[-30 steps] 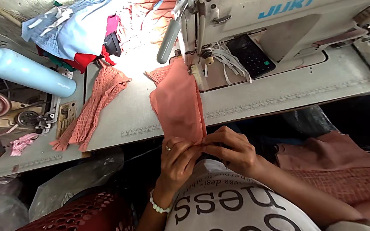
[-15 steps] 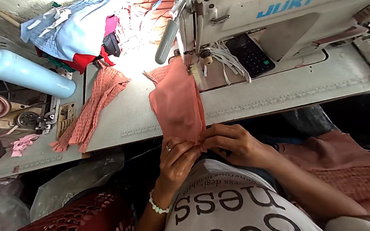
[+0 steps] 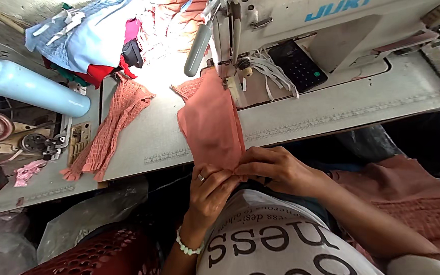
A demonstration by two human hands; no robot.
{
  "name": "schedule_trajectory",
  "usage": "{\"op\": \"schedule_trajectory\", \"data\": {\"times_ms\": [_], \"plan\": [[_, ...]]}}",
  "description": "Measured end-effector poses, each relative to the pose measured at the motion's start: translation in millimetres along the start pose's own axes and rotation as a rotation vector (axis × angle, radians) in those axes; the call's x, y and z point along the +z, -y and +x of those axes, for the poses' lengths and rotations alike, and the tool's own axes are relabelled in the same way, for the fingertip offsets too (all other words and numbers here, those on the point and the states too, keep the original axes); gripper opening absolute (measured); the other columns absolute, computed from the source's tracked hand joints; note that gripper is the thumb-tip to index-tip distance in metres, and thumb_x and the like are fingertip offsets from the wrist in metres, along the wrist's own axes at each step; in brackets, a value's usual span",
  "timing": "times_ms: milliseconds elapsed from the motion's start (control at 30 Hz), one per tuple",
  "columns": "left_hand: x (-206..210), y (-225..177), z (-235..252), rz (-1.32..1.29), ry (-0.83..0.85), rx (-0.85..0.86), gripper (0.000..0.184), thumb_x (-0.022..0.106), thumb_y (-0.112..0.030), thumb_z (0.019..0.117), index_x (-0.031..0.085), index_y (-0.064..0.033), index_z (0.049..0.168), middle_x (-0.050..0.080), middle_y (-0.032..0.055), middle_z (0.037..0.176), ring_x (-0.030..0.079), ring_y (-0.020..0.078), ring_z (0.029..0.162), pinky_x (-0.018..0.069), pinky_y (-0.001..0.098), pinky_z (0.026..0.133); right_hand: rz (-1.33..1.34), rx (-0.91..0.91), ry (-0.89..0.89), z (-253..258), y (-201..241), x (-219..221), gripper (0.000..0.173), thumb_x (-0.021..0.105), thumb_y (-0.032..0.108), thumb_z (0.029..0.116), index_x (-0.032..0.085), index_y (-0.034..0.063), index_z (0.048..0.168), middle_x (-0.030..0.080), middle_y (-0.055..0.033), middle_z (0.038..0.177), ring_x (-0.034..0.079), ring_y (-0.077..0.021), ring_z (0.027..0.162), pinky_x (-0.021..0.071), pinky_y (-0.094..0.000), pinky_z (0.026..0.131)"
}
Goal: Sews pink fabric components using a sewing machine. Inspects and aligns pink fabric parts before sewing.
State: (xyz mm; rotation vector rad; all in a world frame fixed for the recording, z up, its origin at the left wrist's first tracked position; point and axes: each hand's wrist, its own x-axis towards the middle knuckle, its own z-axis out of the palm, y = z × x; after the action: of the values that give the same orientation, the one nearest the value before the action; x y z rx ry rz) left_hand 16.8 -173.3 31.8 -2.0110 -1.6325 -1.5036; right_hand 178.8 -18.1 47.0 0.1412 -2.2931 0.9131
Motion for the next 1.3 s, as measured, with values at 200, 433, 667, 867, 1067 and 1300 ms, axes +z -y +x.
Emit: {"op": "schedule_trajectory", "data": {"times_ms": [200, 433, 667, 867, 1067, 1300], "plan": [[0, -1, 0, -0.025, -0.003, -0.061, 0.003, 0.073, -0.011, 0.0944, 0.075, -0.0096, 0.096, 0.068, 0.0033, 0.096, 0.063, 0.0135, 0.097, 0.0490, 0.0274, 0.093, 0.050, -0.021, -0.016, 0, -2, 2, 0.011, 0.059, 0.003, 0.1007, 0.067, 0.0033, 0.094, 0.071, -0.0142, 0.103, 0.069, -0.0163, 0.097, 0.0555, -0.0235, 0.082], [-5, 2, 2, -0.038, 0.012, -0.047, 0.002, 0.072, -0.009, 0.0950, 0.074, -0.0088, 0.095, 0.067, 0.0042, 0.096, 0.062, 0.0136, 0.096, 0.0499, 0.0263, 0.092, -0.018, -0.013, -0.038, 2, 0, 6, 0.012, 0.060, 0.006, 0.1018, 0.069, 0.0044, 0.109, 0.073, -0.0126, 0.102, 0.070, -0.0164, 0.096, 0.0559, -0.0238, 0.083], [-6, 0, 3, -0.039, 0.002, -0.068, 0.004, 0.074, -0.010, 0.0939, 0.076, -0.0091, 0.097, 0.067, 0.0045, 0.093, 0.063, 0.0134, 0.093, 0.0503, 0.0257, 0.089, -0.002, -0.038, -0.048, 1, -2, 5, 0.009, 0.061, 0.004, 0.1007, 0.069, 0.0036, 0.098, 0.068, -0.0138, 0.097, 0.065, -0.0148, 0.087, 0.0526, -0.0206, 0.075], [-8, 0, 4, -0.029, 0.000, -0.071, 0.005, 0.073, -0.011, 0.0948, 0.076, -0.0092, 0.097, 0.067, 0.0044, 0.093, 0.063, 0.0129, 0.094, 0.0503, 0.0254, 0.090, 0.001, -0.063, -0.047, 4, -1, 6, 0.008, 0.057, 0.002, 0.1009, 0.064, 0.0033, 0.097, 0.069, -0.0130, 0.095, 0.067, -0.0167, 0.088, 0.0536, -0.0230, 0.076], [-7, 2, 3, -0.041, -0.015, -0.079, 0.004, 0.073, -0.011, 0.0941, 0.074, -0.0076, 0.095, 0.067, 0.0048, 0.094, 0.063, 0.0127, 0.095, 0.0506, 0.0251, 0.091, -0.010, -0.059, -0.094, 4, -1, 10, 0.014, 0.060, 0.003, 0.1003, 0.072, 0.0031, 0.109, 0.070, -0.0131, 0.093, 0.066, -0.0159, 0.086, 0.0534, -0.0217, 0.076], [-8, -2, 6, -0.038, -0.005, -0.099, 0.005, 0.074, -0.012, 0.0934, 0.076, -0.0074, 0.096, 0.068, 0.0048, 0.092, 0.063, 0.0127, 0.094, 0.0506, 0.0249, 0.090, -0.022, -0.083, -0.115, 0, -1, 12, 0.007, 0.060, 0.002, 0.0994, 0.067, 0.0029, 0.097, 0.069, -0.0159, 0.103, 0.066, -0.0169, 0.090, 0.0535, -0.0213, 0.076]]}}
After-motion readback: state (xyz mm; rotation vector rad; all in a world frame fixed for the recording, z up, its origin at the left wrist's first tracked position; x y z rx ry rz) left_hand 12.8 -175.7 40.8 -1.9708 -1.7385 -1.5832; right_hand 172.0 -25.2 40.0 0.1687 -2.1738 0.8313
